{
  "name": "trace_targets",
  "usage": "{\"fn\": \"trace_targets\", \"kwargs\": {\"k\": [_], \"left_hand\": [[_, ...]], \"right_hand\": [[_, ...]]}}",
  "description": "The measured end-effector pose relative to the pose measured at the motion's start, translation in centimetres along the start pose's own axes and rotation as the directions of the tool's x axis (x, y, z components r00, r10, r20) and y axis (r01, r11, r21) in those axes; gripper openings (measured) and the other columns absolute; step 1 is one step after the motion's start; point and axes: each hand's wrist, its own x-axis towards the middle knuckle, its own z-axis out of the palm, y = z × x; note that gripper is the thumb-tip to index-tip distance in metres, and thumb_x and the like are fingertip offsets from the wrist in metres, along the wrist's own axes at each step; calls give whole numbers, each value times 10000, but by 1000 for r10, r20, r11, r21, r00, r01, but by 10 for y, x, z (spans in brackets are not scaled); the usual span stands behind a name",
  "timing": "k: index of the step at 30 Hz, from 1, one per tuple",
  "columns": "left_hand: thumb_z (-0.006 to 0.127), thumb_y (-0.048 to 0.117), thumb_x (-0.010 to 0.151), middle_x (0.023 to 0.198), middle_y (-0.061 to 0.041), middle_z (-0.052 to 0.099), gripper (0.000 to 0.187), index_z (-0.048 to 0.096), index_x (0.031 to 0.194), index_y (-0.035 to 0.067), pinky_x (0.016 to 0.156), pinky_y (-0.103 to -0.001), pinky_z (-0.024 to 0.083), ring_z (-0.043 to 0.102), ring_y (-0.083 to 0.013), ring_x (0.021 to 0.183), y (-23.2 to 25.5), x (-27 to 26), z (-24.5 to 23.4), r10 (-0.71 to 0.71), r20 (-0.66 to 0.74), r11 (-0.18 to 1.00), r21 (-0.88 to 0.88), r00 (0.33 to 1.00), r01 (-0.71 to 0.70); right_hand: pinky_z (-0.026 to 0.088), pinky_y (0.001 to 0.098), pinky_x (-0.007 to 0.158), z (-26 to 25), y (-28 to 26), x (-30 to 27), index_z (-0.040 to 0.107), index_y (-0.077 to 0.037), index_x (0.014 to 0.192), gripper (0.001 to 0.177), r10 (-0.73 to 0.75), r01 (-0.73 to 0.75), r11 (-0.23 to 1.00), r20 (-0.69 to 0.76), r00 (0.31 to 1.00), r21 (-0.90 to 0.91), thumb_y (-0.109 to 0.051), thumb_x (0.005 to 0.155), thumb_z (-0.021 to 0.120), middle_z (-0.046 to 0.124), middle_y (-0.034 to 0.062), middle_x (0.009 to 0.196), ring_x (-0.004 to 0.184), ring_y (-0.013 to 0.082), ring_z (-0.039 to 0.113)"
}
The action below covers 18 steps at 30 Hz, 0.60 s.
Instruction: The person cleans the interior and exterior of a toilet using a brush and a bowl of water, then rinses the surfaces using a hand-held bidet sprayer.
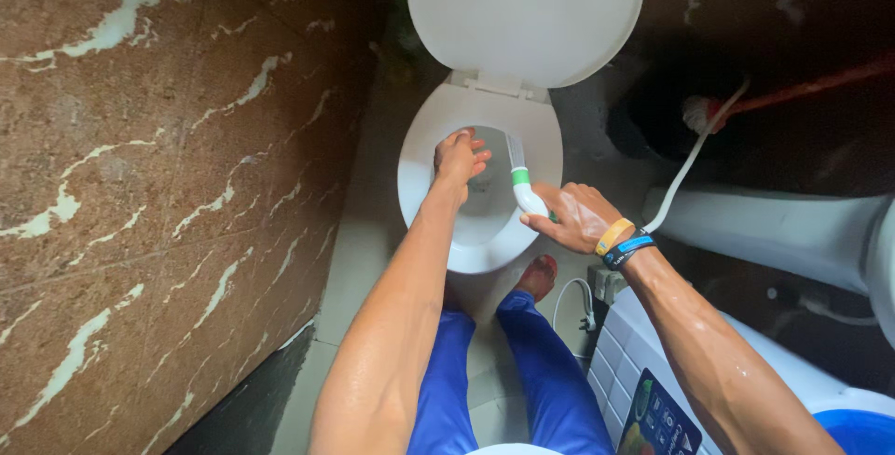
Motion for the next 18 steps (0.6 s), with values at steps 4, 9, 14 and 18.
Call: {"fn": "trace_targets", "kwargs": {"k": [4, 9, 14, 18], "left_hand": [[421, 302, 1055, 1261, -138, 681, 435, 546, 1390, 53, 838, -354, 578, 723, -247, 1020, -9, 8, 12, -13, 17, 1000, -4, 1000, 13], [432, 303, 1047, 1216, -135, 682, 428, 574, 1360, 48, 818, -371, 577, 706, -248, 959, -18, 25, 16, -18, -19, 1000, 18, 1000, 18], [460, 299, 1045, 1183, -125, 697, 410, 588, 1351, 57, 817, -364, 582, 692, -228, 904, -14, 38, 11, -12, -41, 999, 33, 999, 13], [452, 275, 1037, 1160, -117, 709, 405, 601, 1343, 57, 784, -355, 561, 712, -218, 885, -9, 53, 17, -12, -73, 994, 110, 997, 20]], "right_hand": [[502, 554, 679, 1, 7, 0, 659, -105, 1083, 437, 8, -8, 1000, 15, 1000, 14, -498, 904, 592, 688, 226, 701, 713, 455, 664], [498, 566, 678, 1, 8, 13, 649, -127, 1154, 459, -81, 79, 996, 43, 996, 52, -498, 891, 588, 699, 223, 730, 719, 461, 664], [505, 561, 674, -13, 15, 22, 634, -148, 1204, 484, -92, 85, 991, 62, 994, 99, -504, 882, 573, 700, 226, 747, 719, 462, 664], [502, 559, 708, -25, 29, 25, 675, -142, 1108, 441, -11, 2, 995, 96, 995, 97, -509, 886, 574, 719, 212, 781, 752, 451, 672]]}}
